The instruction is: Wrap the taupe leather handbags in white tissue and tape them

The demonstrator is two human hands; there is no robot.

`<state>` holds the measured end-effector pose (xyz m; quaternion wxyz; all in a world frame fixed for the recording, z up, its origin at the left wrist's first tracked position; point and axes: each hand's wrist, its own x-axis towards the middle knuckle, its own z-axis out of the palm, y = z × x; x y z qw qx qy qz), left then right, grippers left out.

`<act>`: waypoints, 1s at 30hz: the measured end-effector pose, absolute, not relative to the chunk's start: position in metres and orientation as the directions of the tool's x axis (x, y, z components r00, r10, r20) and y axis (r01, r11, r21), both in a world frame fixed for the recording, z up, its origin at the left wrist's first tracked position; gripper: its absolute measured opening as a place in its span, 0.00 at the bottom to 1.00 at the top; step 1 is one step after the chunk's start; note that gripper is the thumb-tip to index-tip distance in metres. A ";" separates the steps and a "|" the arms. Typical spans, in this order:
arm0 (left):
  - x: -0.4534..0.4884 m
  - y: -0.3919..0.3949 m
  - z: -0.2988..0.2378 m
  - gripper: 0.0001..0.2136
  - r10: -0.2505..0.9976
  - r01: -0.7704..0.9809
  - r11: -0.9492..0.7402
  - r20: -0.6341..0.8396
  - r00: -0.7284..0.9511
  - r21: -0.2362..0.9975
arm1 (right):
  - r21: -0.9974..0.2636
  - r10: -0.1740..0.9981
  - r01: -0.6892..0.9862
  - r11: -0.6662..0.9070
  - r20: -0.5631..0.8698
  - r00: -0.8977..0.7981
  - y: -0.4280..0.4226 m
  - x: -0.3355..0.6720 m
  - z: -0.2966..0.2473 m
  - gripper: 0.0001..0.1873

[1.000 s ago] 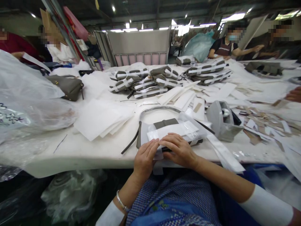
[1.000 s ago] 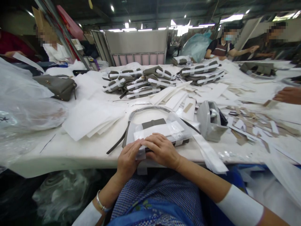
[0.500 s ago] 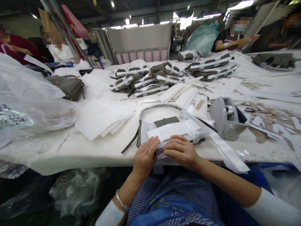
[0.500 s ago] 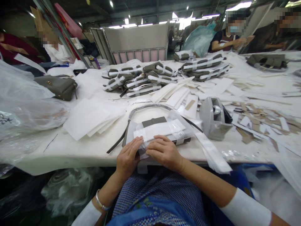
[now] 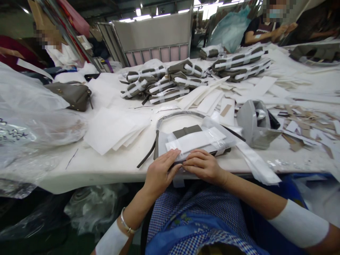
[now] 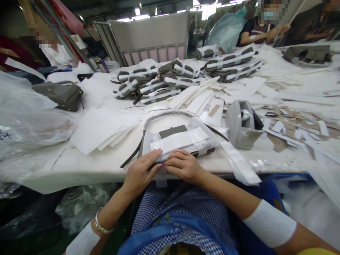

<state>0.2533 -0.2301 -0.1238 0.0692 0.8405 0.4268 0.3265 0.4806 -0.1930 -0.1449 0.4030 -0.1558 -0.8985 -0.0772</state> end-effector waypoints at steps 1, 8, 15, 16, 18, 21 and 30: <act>0.256 -0.228 -0.128 0.19 0.740 0.686 -0.636 0.532 0.413 0.352 | 0.016 0.221 0.348 0.937 0.746 -0.629 -0.194 0.481 -0.144 0.09; 0.259 -0.223 -0.150 0.20 0.617 0.710 -0.681 0.661 0.426 0.179 | 0.034 0.187 0.280 0.959 0.668 -0.720 -0.217 0.494 -0.153 0.11; 0.259 -0.224 -0.151 0.21 0.619 0.712 -0.678 0.663 0.421 0.182 | 0.102 0.237 0.363 0.926 0.591 -0.771 -0.228 0.472 -0.179 0.17; 0.259 -0.224 -0.151 0.22 0.622 0.712 -0.678 0.658 0.424 0.181 | 0.099 0.230 0.366 0.926 0.620 -0.750 -0.226 0.466 -0.180 0.16; 0.258 -0.224 -0.152 0.22 0.620 0.706 -0.685 0.652 0.437 0.178 | 0.073 0.212 0.352 0.933 0.679 -0.703 -0.222 0.458 -0.177 0.11; 0.256 -0.224 -0.154 0.23 0.605 0.694 -0.700 0.656 0.451 0.169 | 0.022 0.198 0.310 0.951 0.723 -0.662 -0.218 0.454 -0.171 0.09; 0.259 -0.223 -0.163 0.23 0.592 0.709 -0.688 0.687 0.422 0.158 | -0.190 0.348 0.314 0.930 0.727 -0.591 -0.248 0.473 -0.174 0.11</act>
